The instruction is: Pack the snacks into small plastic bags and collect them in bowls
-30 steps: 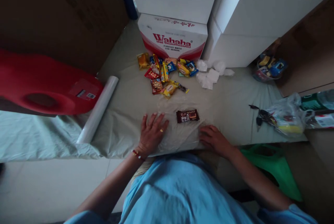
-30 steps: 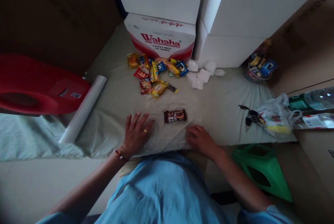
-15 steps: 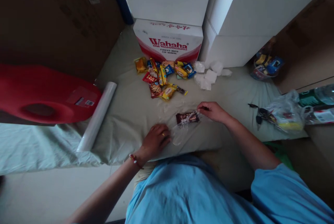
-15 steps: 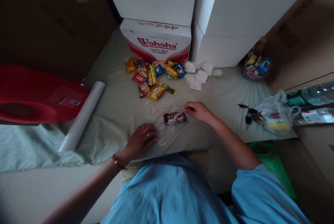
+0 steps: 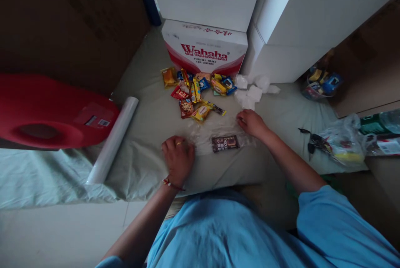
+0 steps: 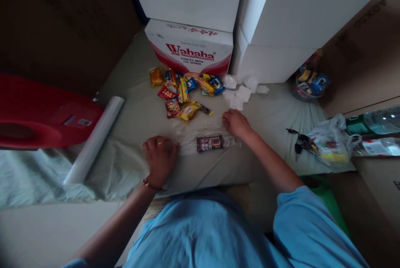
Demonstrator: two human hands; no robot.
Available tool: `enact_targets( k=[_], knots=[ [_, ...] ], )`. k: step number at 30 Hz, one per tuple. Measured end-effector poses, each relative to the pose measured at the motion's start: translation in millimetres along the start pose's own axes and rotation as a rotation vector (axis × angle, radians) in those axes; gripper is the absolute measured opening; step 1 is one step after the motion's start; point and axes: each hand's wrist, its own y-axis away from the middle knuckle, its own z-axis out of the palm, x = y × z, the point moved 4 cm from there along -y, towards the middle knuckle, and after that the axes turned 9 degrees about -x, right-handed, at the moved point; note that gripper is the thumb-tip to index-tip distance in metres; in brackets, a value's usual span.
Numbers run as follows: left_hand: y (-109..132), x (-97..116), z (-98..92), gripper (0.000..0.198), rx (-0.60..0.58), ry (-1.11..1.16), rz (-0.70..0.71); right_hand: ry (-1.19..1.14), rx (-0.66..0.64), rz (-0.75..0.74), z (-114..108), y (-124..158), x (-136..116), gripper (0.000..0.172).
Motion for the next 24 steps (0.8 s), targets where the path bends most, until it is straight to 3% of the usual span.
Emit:
enact_targets(
  k=[3,6,9,11,17,21,24],
  knots=[
    [3,13,-7.4,0.036,0.055,-0.005,0.100,0.050,-0.022,-0.183,1,-25,-23,0.037],
    [4,34,-5.2,0.050,-0.068,-0.021,0.302,0.063,-0.090,-0.224,11,-48,-34,0.052],
    [4,54,6.2,0.056,-0.274,-0.024,0.493,0.028,-0.154,-0.189,16,-60,-35,0.031],
    [3,60,13.8,0.054,-0.352,-0.034,0.518,-0.034,-0.170,-0.206,13,-59,-37,0.016],
    [4,64,22.6,0.052,-0.355,-0.031,0.476,-0.131,-0.093,-0.448,-1,-5,-55,0.026],
    [8,58,25.1,0.044,-0.370,-0.048,0.462,-0.052,-0.211,-0.533,22,34,-58,0.034],
    [10,39,25.8,0.039,-0.348,0.097,0.449,-0.035,-0.260,-0.557,42,47,-51,0.047]
  ],
)
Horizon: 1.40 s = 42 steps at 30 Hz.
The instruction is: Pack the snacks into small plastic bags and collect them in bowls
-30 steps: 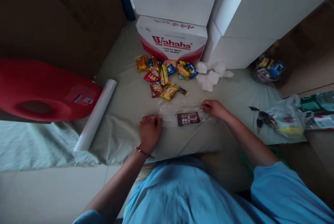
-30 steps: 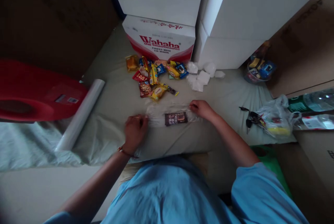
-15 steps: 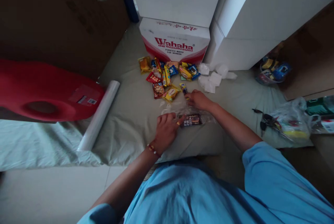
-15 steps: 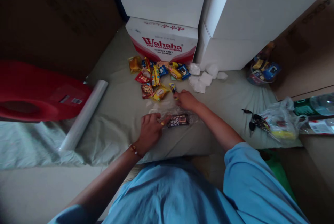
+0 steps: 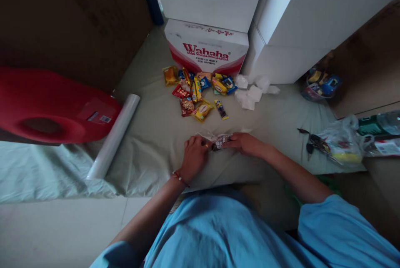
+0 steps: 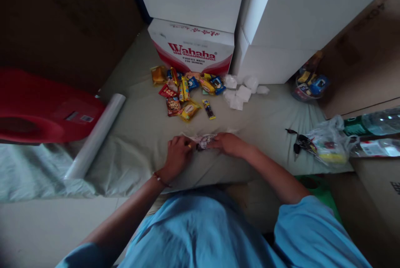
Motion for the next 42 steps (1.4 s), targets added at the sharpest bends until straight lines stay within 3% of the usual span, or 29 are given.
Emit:
enact_targets(
  k=[4,6,8,10,14,19,21,23,26,30,32,37,42],
  knots=[
    [13,-35,-11.1,0.030,0.295,0.371,-0.110,0.007,0.041,-0.001,14,2,4,0.047],
    [10,-45,-18.8,0.038,0.405,0.461,-0.188,0.006,0.077,-0.021,14,0,2,0.044],
    [-3,-41,-24.4,0.056,0.358,0.483,-0.169,-0.013,0.106,-0.041,13,-3,-1,0.044],
    [-18,-30,-28.0,0.067,0.224,0.466,-0.093,-0.038,0.118,-0.035,11,-5,-3,0.045],
    [-18,-14,-35.4,0.030,0.107,0.301,0.056,-0.100,0.128,0.021,8,-8,-2,0.046],
    [22,-21,-26.4,0.020,-0.069,0.124,0.221,-0.148,0.164,0.046,9,-8,-1,0.035],
    [29,-27,-22.5,0.027,-0.051,0.154,0.089,-0.131,0.168,0.051,11,-8,-1,0.034],
    [28,-31,-21.2,0.037,0.057,0.173,-0.141,-0.119,0.173,0.056,14,-9,-2,0.037],
    [19,-25,-19.3,0.046,0.148,0.021,-0.355,-0.111,0.175,0.075,15,-10,-3,0.038],
    [9,-15,-18.2,0.027,0.094,-0.072,-0.277,-0.098,0.150,0.092,15,-11,-3,0.034],
    [9,-11,-21.1,0.020,0.070,0.075,-0.244,-0.102,0.139,0.102,15,-12,-2,0.034],
    [0,12,-22.8,0.020,0.013,0.465,-0.325,-0.116,0.124,0.106,15,-15,-6,0.031],
    [-28,43,-11.3,0.019,0.039,0.368,-0.052,-0.122,0.142,0.119,16,-13,-9,0.025]
  ],
)
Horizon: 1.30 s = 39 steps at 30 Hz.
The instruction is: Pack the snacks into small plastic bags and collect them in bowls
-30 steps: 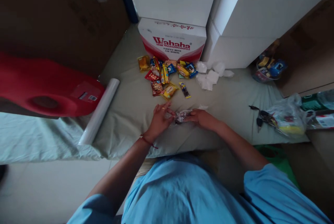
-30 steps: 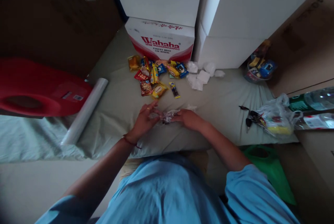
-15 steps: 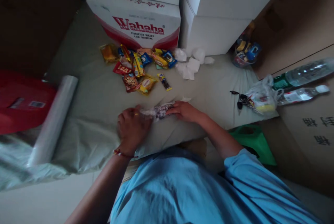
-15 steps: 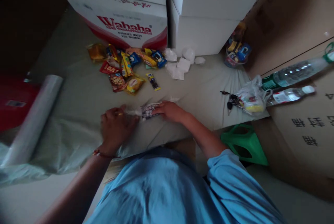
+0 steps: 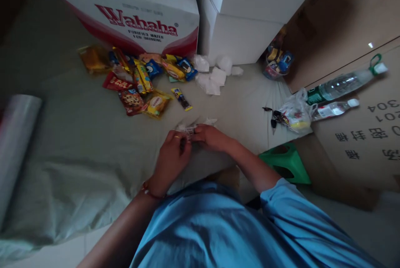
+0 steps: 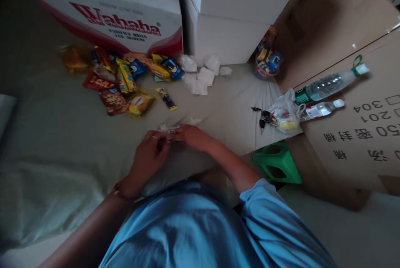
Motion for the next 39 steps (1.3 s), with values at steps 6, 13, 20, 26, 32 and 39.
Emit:
enact_targets(
  k=[6,13,20,26,32,39],
  knots=[
    [-10,-1,11.7,0.039,-0.145,-0.177,0.160,-0.246,0.239,0.072,-5,23,6,0.029],
    [-18,-6,3.3,0.032,-0.245,-0.352,0.102,-0.032,0.645,0.796,14,49,26,0.048],
    [-23,-11,8.2,0.022,-0.027,-0.251,0.180,-0.144,0.692,0.679,3,52,23,0.021],
    [-27,-20,14.4,0.027,-0.032,-0.080,0.231,-0.494,0.707,0.685,-16,37,9,0.017],
    [-26,-26,14.8,0.022,-0.043,-0.032,0.272,-0.162,0.610,0.605,-13,-13,-26,0.023],
    [-37,-62,2.3,0.040,0.095,0.822,0.099,0.045,0.411,0.580,16,-26,-50,0.054]
  ],
)
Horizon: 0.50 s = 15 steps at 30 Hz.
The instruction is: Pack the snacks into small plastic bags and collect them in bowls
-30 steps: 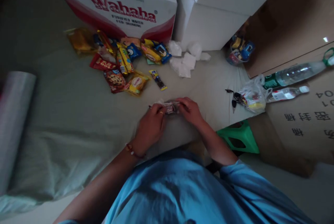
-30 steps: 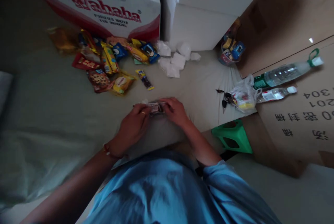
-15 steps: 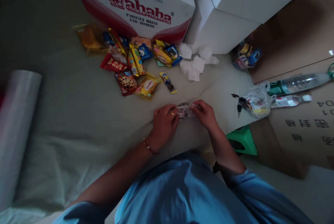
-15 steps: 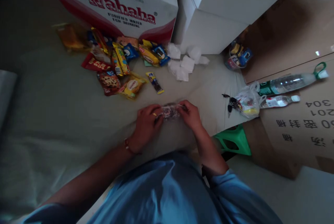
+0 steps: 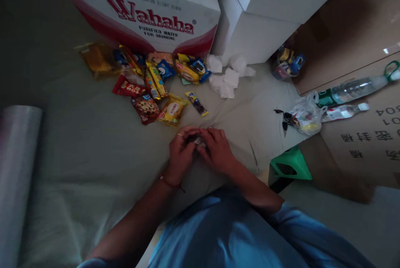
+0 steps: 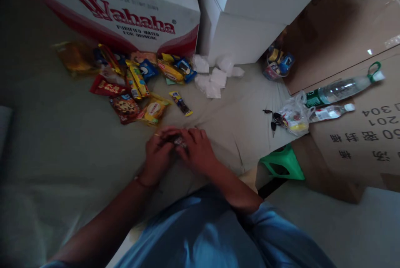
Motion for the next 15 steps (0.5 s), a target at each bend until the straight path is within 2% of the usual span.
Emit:
enact_targets(
  k=[2,3,5,8,11,13,15],
  knots=[
    [-4,-3,-7.5,0.043,0.154,0.251,-0.025,0.115,-0.038,0.017,8,5,-8,0.069],
    [-6,-4,-9.3,0.042,0.208,0.322,-0.026,0.158,-0.052,0.032,11,5,-12,0.071],
    [-9,-3,-9.8,0.038,0.240,0.373,-0.037,0.205,-0.067,0.068,15,3,-18,0.065],
    [-11,-1,-9.6,0.027,0.175,0.368,-0.074,0.210,-0.077,0.101,9,-4,-22,0.047],
    [-12,2,-13.7,0.021,0.125,0.390,-0.095,0.130,-0.041,0.095,-12,-5,-18,0.036],
    [-13,3,-16.0,0.025,0.090,0.361,-0.100,-0.023,0.028,0.104,-31,-2,-8,0.035],
    [-13,3,-13.9,0.036,-0.010,0.246,-0.091,-0.273,0.099,0.117,-46,2,6,0.035]
  ],
)
